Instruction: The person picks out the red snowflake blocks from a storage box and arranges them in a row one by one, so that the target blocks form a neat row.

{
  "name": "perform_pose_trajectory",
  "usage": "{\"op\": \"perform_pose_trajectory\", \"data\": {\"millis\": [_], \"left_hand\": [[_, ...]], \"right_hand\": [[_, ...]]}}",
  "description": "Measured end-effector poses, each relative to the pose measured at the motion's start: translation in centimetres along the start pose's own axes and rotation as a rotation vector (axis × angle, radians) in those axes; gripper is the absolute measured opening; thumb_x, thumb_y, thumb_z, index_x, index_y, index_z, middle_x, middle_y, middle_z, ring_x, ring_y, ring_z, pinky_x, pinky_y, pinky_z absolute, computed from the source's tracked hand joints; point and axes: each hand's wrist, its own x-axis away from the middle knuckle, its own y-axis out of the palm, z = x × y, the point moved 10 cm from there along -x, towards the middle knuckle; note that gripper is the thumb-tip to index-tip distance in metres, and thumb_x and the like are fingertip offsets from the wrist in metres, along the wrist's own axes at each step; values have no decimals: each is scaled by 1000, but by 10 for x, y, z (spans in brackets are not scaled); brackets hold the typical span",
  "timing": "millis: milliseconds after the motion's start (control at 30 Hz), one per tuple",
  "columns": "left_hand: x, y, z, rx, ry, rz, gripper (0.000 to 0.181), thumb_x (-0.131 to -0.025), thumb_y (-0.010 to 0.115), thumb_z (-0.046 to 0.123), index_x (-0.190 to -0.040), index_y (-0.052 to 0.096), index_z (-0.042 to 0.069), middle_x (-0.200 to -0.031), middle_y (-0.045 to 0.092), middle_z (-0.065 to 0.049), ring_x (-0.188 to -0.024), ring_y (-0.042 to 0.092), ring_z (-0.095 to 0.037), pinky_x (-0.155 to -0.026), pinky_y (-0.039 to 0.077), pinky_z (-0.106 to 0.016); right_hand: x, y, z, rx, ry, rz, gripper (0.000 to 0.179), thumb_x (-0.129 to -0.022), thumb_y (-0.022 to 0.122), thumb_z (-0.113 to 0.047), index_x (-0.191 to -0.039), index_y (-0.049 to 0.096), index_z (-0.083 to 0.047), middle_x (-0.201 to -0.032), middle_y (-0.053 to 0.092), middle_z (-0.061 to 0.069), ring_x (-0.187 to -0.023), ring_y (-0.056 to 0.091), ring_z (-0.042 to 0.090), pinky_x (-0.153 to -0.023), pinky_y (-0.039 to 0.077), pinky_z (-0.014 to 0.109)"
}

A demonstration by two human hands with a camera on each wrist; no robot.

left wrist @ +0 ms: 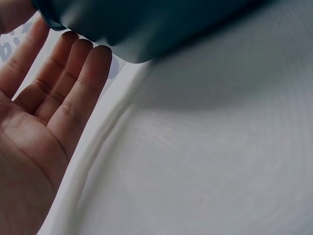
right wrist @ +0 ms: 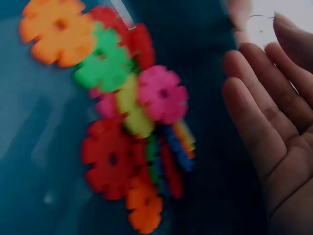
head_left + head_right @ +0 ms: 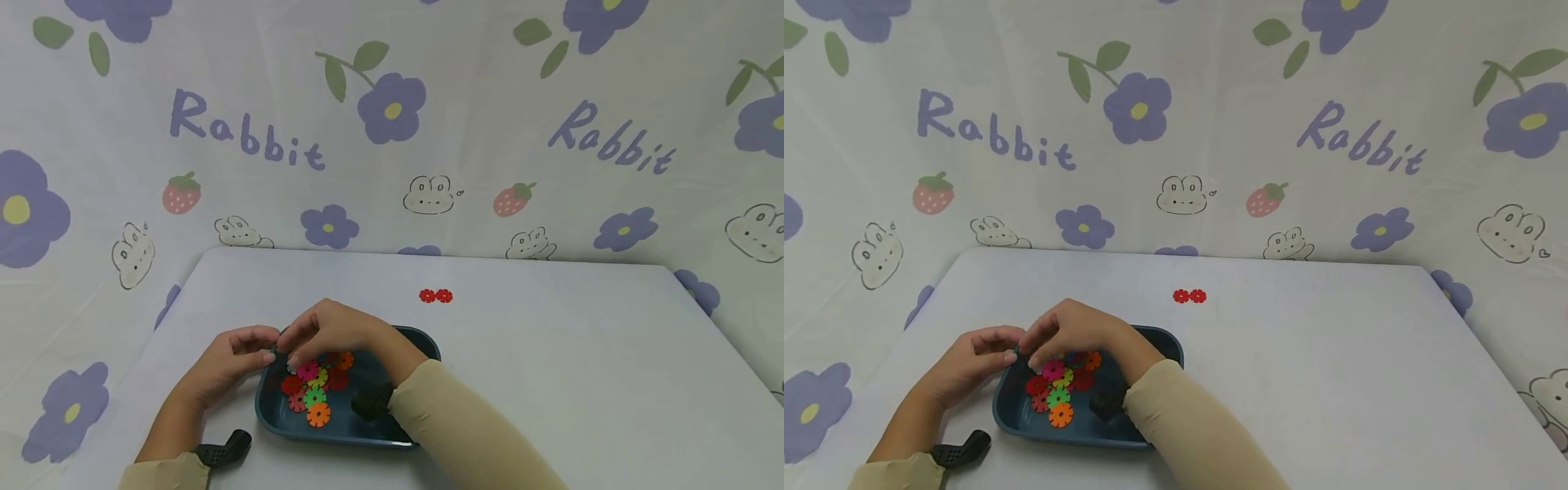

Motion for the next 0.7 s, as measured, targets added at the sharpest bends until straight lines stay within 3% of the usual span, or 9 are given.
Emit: {"op": "perform_pose_trajectory", "data": {"millis": [133,333,500,700], "left_hand": [[-1,0,1,-15,-4,11,23,-91,66,6,-113,67,11,-117,68,5,-107,64,-8,-91,53,-23],[0,-2,2,-11,5,25,22,-91,65,4,-110,69,15,-118,66,4,-108,62,-6,-88,53,-21],[2,-2,3,15,8,19,23,-92,64,2,-109,69,15,-116,67,6,-107,63,-6,-86,54,-22],[2,0,1,24,-2,16,22,-91,64,2,-110,69,14,-116,67,6,-106,63,-6,-86,54,-22]], "right_hand": [[-2,13,14,65,58,-79,34,-84,78,-13,-117,72,-8,-109,74,3,-90,69,5,-82,55,21],[-7,27,27,295,107,-149,40,-82,81,-22,-120,71,-19,-109,70,-10,-93,60,5,-83,52,18],[-11,33,26,395,95,-143,37,-81,82,-23,-117,73,-20,-110,70,-12,-98,58,3,-86,49,17],[-11,36,26,450,113,-122,32,-82,81,-20,-114,75,-20,-106,70,-11,-92,59,1,-83,50,15]]}}
